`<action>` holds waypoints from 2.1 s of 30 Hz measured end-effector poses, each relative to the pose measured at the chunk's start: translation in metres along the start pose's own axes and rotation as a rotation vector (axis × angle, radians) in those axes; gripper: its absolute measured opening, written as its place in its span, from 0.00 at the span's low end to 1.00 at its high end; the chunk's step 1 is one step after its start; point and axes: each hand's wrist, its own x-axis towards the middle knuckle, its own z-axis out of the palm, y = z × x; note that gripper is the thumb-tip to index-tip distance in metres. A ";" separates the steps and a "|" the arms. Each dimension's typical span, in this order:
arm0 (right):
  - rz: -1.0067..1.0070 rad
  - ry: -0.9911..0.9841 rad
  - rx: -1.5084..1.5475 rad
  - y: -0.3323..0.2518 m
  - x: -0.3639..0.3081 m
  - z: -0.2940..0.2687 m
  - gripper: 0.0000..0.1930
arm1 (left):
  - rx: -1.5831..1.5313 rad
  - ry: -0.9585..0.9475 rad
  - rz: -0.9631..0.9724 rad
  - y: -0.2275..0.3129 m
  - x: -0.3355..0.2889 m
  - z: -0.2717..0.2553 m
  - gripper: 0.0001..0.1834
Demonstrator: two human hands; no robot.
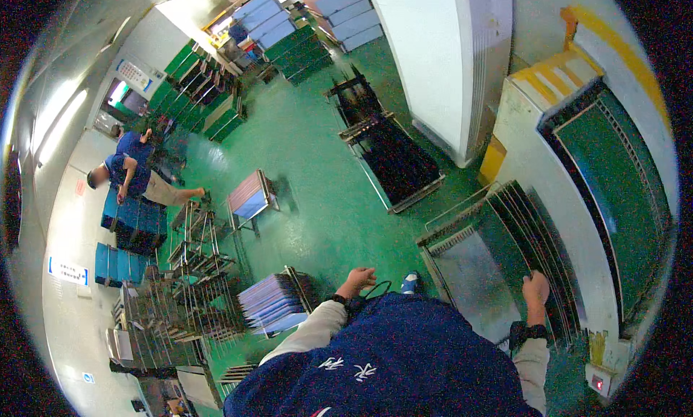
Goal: The recorder takes green panels from a machine, places them into metal drying racks, and then organizes and moves the racks across the floor.
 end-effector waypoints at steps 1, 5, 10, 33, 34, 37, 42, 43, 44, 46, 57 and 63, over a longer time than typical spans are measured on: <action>0.038 -0.059 -0.011 -0.005 -0.001 -0.017 0.23 | -0.054 0.010 -0.007 -0.004 -0.002 0.005 0.29; 0.056 -0.033 0.020 -0.019 -0.005 -0.013 0.21 | -0.176 -0.017 -0.051 0.010 -0.016 -0.023 0.21; 0.094 -0.049 0.012 -0.039 -0.007 -0.023 0.21 | -0.074 0.121 -0.050 0.001 -0.011 -0.033 0.21; 0.117 -0.063 0.018 -0.043 -0.007 -0.013 0.24 | -0.192 -0.003 -0.022 0.013 0.004 -0.036 0.21; 0.118 -0.089 0.028 -0.047 -0.006 -0.020 0.24 | -0.191 -0.005 -0.020 0.014 0.006 -0.034 0.21; 0.135 -0.112 0.036 -0.051 -0.010 -0.027 0.24 | -0.090 0.072 -0.031 0.012 0.005 -0.032 0.21; 0.119 -0.104 0.038 -0.050 -0.007 -0.028 0.24 | -0.093 0.030 -0.037 0.009 0.008 -0.033 0.21; 0.127 -0.100 0.046 -0.047 -0.006 -0.024 0.23 | -0.090 0.029 -0.037 0.008 0.008 -0.033 0.21; 0.136 -0.095 0.054 -0.044 -0.006 -0.022 0.23 | -0.087 0.039 -0.032 0.006 0.008 -0.032 0.21; 0.139 -0.114 0.044 -0.051 -0.008 -0.026 0.23 | -0.085 0.058 -0.029 0.004 0.003 -0.032 0.21; 0.086 -0.005 0.046 -0.030 0.008 -0.001 0.21 | -0.062 0.065 -0.035 0.001 0.007 -0.029 0.21; 0.083 -0.013 0.033 -0.028 0.008 -0.001 0.21 | -0.045 0.083 -0.054 0.001 0.003 -0.026 0.21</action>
